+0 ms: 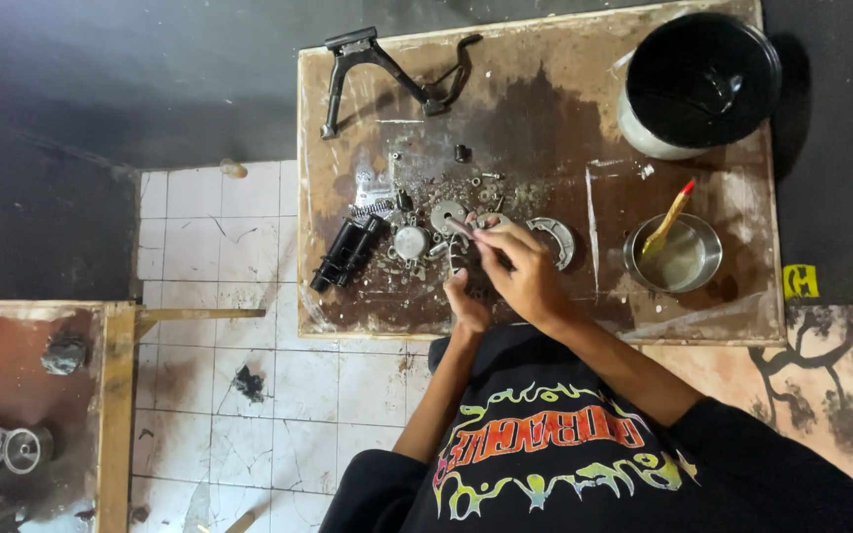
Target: The person cleans various disassembled mechanical parts on a workbench. They use a brush to scrub a cylindrical component and a small metal ring, dipping the brush into a container of liquid between cleaning actions. The person handles multiple small metal pieces, including gears and a fan-like part, wiping them with their hands.
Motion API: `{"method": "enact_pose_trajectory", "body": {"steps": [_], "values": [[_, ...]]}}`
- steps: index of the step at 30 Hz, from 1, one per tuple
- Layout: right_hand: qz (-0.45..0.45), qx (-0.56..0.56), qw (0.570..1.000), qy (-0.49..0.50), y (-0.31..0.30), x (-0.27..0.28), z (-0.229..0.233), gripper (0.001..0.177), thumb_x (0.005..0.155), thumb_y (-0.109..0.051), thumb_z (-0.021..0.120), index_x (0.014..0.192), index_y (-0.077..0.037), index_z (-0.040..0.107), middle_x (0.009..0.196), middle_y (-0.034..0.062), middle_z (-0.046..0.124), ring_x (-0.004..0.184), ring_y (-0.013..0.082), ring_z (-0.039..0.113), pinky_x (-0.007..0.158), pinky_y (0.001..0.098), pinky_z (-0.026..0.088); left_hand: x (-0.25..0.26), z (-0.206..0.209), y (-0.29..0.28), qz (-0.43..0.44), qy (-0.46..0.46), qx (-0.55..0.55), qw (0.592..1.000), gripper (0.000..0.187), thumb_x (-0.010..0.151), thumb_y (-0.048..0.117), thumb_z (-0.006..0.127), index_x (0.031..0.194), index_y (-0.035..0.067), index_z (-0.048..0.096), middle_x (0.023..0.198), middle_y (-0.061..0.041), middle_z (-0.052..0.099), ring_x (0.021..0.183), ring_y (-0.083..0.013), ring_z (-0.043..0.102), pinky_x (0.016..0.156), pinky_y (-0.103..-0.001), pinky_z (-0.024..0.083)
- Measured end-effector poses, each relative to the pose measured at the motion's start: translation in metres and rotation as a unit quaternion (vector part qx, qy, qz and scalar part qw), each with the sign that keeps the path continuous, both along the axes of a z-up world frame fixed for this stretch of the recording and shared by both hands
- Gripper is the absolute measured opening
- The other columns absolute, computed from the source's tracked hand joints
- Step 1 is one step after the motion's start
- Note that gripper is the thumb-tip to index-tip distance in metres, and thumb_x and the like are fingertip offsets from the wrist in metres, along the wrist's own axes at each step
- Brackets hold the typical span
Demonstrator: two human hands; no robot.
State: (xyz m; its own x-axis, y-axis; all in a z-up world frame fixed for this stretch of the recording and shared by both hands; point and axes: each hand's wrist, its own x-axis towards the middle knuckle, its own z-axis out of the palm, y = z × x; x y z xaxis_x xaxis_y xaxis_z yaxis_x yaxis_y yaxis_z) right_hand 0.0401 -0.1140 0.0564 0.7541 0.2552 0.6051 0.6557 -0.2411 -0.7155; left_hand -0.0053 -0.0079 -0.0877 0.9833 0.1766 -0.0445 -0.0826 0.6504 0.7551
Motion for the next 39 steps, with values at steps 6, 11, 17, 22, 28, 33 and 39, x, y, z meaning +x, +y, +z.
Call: {"method": "enact_pose_trajectory", "body": {"steps": [6,11,17,22,28,33,39], "values": [[0.076,-0.082,0.992,0.054,-0.005,-0.021,-0.034,0.022,0.085,0.005,0.073,0.108,0.004,0.074,0.095,0.0122,0.072,0.081,0.0218,0.069,0.068,0.0315,0.058,0.005,0.068,-0.001,0.029,-0.068,-0.026,0.997,0.088,0.087,0.051,0.045,0.16,0.004,0.031,0.152,-0.019,0.051,0.129,-0.03,0.055,0.112,-0.043,0.047],[0.008,-0.01,0.997,0.079,0.006,-0.007,-0.005,0.019,0.093,0.007,0.071,0.112,0.003,0.072,0.102,0.012,0.071,0.087,0.0188,0.07,0.071,0.0294,0.061,-0.012,0.059,0.007,0.002,-0.032,-0.043,0.999,0.089,0.087,0.047,0.045,0.16,-0.001,0.031,0.159,-0.018,0.046,0.142,-0.0294,0.049,0.12,-0.042,0.04],[0.038,-0.097,0.994,0.042,0.026,-0.018,-0.001,0.02,0.086,0.003,0.074,0.107,0.003,0.074,0.094,0.0118,0.068,0.091,0.0246,0.065,0.08,0.0353,0.058,-0.006,0.066,0.019,0.031,-0.039,-0.019,0.999,0.087,0.084,0.045,0.049,0.158,0.002,0.034,0.151,-0.02,0.05,0.136,-0.0301,0.052,0.117,-0.042,0.041],[0.02,-0.079,0.991,0.106,0.018,-0.011,0.004,0.015,0.089,0.003,0.071,0.104,0.002,0.074,0.093,0.012,0.07,0.086,0.0216,0.066,0.071,0.0297,0.056,-0.014,-0.061,0.028,0.009,0.008,-0.1,0.995,0.071,0.099,0.046,0.049,0.138,-0.013,0.047,0.135,-0.026,0.059,0.119,-0.0381,0.059,0.097,-0.049,0.047],[-0.101,0.026,0.994,0.04,0.034,0.003,0.048,0.014,0.095,0.003,0.071,0.109,0.003,0.071,0.101,0.0122,0.071,0.09,0.0184,0.069,0.074,0.0293,0.056,0.006,-0.01,0.028,-0.019,0.096,-0.172,0.98,0.077,0.081,0.045,0.048,0.144,0.002,0.051,0.139,-0.012,0.062,0.125,-0.0263,0.064,0.106,-0.039,0.052],[-0.132,-0.045,0.988,0.069,0.046,0.014,-0.001,0.018,0.089,0.004,0.073,0.107,0.001,0.074,0.095,0.0111,0.069,0.086,0.0201,0.065,0.072,0.0304,0.054,0.009,-0.025,0.038,-0.061,0.013,-0.02,0.998,0.074,0.085,0.036,0.057,0.144,-0.009,0.048,0.126,-0.024,0.062,0.109,-0.0372,0.064,0.089,-0.05,0.055],[-0.041,-0.077,0.988,0.128,0.045,-0.004,0.009,0.028,0.088,0.005,0.069,0.115,0.001,0.076,0.092,0.0103,0.067,0.082,0.0191,0.064,0.072,0.0324,0.053,0.02,0.075,0.046,-0.025,-0.099,-0.02,0.995,0.081,0.083,0.041,0.058,0.149,-0.005,0.046,0.148,-0.016,0.056,0.128,-0.0279,0.059,0.11,-0.039,0.05]]}}
